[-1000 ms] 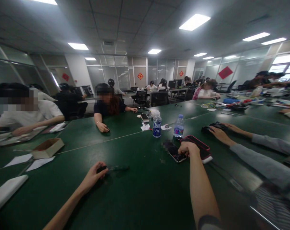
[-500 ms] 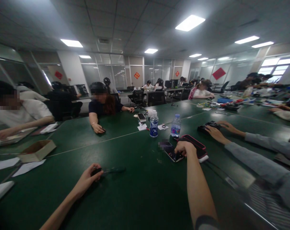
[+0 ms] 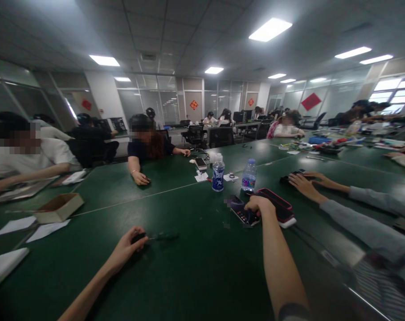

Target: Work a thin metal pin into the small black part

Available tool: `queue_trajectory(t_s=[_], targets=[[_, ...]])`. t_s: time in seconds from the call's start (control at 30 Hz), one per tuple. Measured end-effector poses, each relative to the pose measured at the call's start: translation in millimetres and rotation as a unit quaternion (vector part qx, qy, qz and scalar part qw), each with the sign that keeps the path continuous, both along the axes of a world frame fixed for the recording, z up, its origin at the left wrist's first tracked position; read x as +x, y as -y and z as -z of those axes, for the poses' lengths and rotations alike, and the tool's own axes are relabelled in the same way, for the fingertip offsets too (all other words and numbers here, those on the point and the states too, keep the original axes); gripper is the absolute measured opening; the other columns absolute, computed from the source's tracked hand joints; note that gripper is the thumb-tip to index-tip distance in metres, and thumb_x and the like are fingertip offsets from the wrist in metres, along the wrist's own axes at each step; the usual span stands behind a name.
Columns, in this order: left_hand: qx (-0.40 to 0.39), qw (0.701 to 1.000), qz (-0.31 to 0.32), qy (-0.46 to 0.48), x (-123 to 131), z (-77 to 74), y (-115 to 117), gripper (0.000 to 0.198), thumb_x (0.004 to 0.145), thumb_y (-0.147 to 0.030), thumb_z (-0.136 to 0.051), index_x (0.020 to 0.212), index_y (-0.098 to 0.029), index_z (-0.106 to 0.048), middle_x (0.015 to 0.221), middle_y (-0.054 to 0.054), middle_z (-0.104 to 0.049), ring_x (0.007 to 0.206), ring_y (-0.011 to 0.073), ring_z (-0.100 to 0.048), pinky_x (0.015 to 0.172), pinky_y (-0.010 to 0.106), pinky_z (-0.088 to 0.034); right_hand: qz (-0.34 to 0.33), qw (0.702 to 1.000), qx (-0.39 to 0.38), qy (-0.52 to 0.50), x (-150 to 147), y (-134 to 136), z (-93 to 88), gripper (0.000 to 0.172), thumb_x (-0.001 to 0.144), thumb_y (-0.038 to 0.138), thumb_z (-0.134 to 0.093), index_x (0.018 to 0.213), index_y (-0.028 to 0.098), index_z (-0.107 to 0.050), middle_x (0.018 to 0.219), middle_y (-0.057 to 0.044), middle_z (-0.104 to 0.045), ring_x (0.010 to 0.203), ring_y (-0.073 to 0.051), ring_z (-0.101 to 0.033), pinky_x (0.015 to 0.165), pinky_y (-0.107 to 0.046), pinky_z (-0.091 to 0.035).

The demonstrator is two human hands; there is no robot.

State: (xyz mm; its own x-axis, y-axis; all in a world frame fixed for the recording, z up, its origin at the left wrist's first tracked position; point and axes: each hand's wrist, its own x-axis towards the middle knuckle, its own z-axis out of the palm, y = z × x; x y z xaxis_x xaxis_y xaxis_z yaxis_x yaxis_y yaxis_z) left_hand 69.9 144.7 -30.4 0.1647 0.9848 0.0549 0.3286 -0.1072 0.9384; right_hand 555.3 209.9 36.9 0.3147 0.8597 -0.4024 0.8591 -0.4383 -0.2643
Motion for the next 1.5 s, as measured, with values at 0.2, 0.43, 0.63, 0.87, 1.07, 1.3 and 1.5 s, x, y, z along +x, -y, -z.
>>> queue_trajectory(t_s=[0.2, 0.43, 0.63, 0.87, 1.07, 1.3, 1.5], targets=[[-0.004, 1.0, -0.006, 0.016, 1, -1.1, 1, 0.036, 0.072, -0.047, -0.062, 0.088, -0.02, -0.045, 0.074, -0.003, -0.053, 0.057, 0.0115, -0.05, 0.056, 0.024, -0.041, -0.127, 0.99, 0.053, 0.018, -52, -8, -22.5, 0.028, 0.077, 0.035, -0.063, 0.097, 0.015, -0.062, 0.099, -0.012, -0.065, 0.092, -0.026, -0.062, 0.071, -0.029, -0.046], [-0.003, 0.999, 0.004, 0.053, 0, 5.8, 1, 0.03, 0.074, -0.042, -0.061, 0.087, -0.02, -0.044, 0.075, -0.004, -0.052, 0.057, 0.01, -0.049, 0.054, 0.023, -0.04, -0.326, 0.942, 0.063, -0.046, -193, 27, -7.2, 0.051, 0.076, 0.045, -0.063, 0.121, 0.022, -0.055, 0.121, -0.008, -0.055, 0.107, -0.026, -0.054, 0.087, -0.035, -0.044], [0.013, 0.998, -0.001, 0.064, 3, 5.6, 3, 0.034, 0.075, -0.046, -0.062, 0.086, -0.019, -0.044, 0.069, -0.004, -0.051, 0.055, 0.0096, -0.048, 0.052, 0.022, -0.038, -0.476, 0.845, 0.221, -0.105, -269, 66, 35.1, 0.032, 0.088, 0.037, -0.049, 0.114, 0.02, -0.056, 0.12, -0.009, -0.05, 0.113, -0.026, -0.045, 0.095, -0.041, -0.039], [-0.027, 0.98, -0.028, 0.196, 0, 18.2, -7, 0.047, 0.078, -0.064, -0.05, 0.081, -0.017, -0.046, 0.053, -0.008, -0.04, 0.042, 0.0051, -0.031, 0.04, 0.018, -0.021, -0.441, 0.833, 0.291, -0.161, -273, 66, 53.9, 0.029, 0.096, 0.03, -0.036, 0.112, 0.015, -0.055, 0.106, -0.009, -0.059, 0.097, -0.021, -0.055, 0.085, -0.036, -0.044], [-0.097, 0.94, -0.017, 0.327, -7, 25.0, -11, 0.051, 0.074, -0.067, -0.054, 0.08, -0.017, -0.047, 0.046, -0.011, -0.027, 0.037, 0.0031, -0.015, 0.039, 0.018, -0.009, -0.441, 0.828, 0.274, -0.211, -272, 70, 53.9, 0.03, 0.097, 0.033, -0.032, 0.106, 0.016, -0.056, 0.097, -0.007, -0.062, 0.084, -0.017, -0.06, 0.076, -0.031, -0.048], [-0.097, 0.923, 0.004, 0.372, -9, 25.7, -10, 0.038, 0.08, -0.052, -0.05, 0.083, -0.015, -0.05, 0.049, -0.007, -0.037, 0.037, 0.004, -0.023, 0.041, 0.019, -0.014, -0.449, 0.822, 0.283, -0.206, -272, 69, 60.0, 0.034, 0.096, 0.035, -0.034, 0.114, 0.015, -0.055, 0.101, -0.008, -0.063, 0.085, -0.018, -0.062, 0.076, -0.031, -0.05], [-0.081, 0.927, 0.014, 0.367, -8, 26.3, -9, 0.026, 0.08, -0.038, -0.049, 0.088, -0.013, -0.053, 0.058, -0.004, -0.043, 0.042, 0.0041, -0.028, 0.043, 0.019, -0.017, -0.45, 0.819, 0.294, -0.202, -272, 68, 60.5, 0.036, 0.096, 0.036, -0.034, 0.119, 0.016, -0.052, 0.106, -0.009, -0.063, 0.089, -0.018, -0.062, 0.079, -0.032, -0.05]])
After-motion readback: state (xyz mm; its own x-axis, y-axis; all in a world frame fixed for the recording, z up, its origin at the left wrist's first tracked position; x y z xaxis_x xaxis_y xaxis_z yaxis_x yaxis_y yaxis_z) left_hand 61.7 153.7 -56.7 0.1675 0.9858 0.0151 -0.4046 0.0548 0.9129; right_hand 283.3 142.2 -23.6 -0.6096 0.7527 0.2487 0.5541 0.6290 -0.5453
